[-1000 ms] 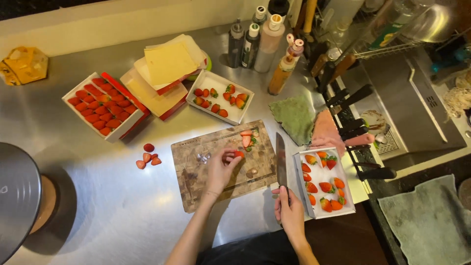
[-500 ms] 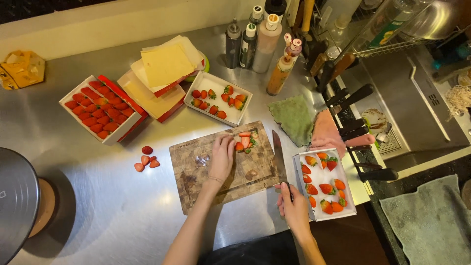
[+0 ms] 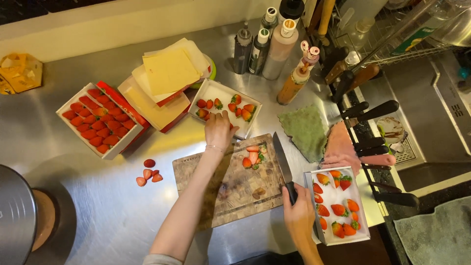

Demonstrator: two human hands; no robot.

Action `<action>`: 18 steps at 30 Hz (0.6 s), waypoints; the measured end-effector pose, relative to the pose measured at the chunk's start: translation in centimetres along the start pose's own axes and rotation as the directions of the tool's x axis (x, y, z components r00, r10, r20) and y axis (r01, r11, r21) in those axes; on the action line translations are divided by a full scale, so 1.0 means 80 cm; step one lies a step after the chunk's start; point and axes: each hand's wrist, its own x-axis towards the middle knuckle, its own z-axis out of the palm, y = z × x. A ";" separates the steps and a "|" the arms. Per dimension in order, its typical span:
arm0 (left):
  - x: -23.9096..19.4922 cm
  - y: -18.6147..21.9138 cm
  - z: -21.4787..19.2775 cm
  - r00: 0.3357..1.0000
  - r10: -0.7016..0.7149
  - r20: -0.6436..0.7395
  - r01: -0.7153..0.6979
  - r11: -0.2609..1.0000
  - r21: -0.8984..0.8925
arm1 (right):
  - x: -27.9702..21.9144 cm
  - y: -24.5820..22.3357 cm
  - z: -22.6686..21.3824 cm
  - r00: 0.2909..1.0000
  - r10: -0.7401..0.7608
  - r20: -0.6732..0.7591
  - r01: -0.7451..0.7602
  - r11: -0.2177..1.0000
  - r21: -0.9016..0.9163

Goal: Hulling and slicing strawberries on a wooden board and organizing them into trays.

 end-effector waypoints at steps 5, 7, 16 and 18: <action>-0.026 0.005 -0.065 0.983 -0.146 0.112 0.182 0.860 -0.477 | 0.001 0.000 0.018 0.936 -0.338 -0.098 0.321 0.934 -0.155; -0.050 0.004 -0.115 0.978 -0.183 0.099 0.196 0.648 -0.736 | 0.007 0.001 0.029 0.933 -0.355 -0.062 0.333 0.914 -0.231; -0.202 0.033 -0.242 0.976 0.070 0.206 0.199 -0.667 -0.718 | 0.001 0.003 0.027 0.915 -0.404 -0.005 0.393 0.893 -0.222; -0.221 0.040 -0.252 0.990 0.054 0.130 0.132 -0.679 -0.722 | -0.004 -0.004 0.018 0.908 -0.419 -0.008 0.406 0.884 -0.232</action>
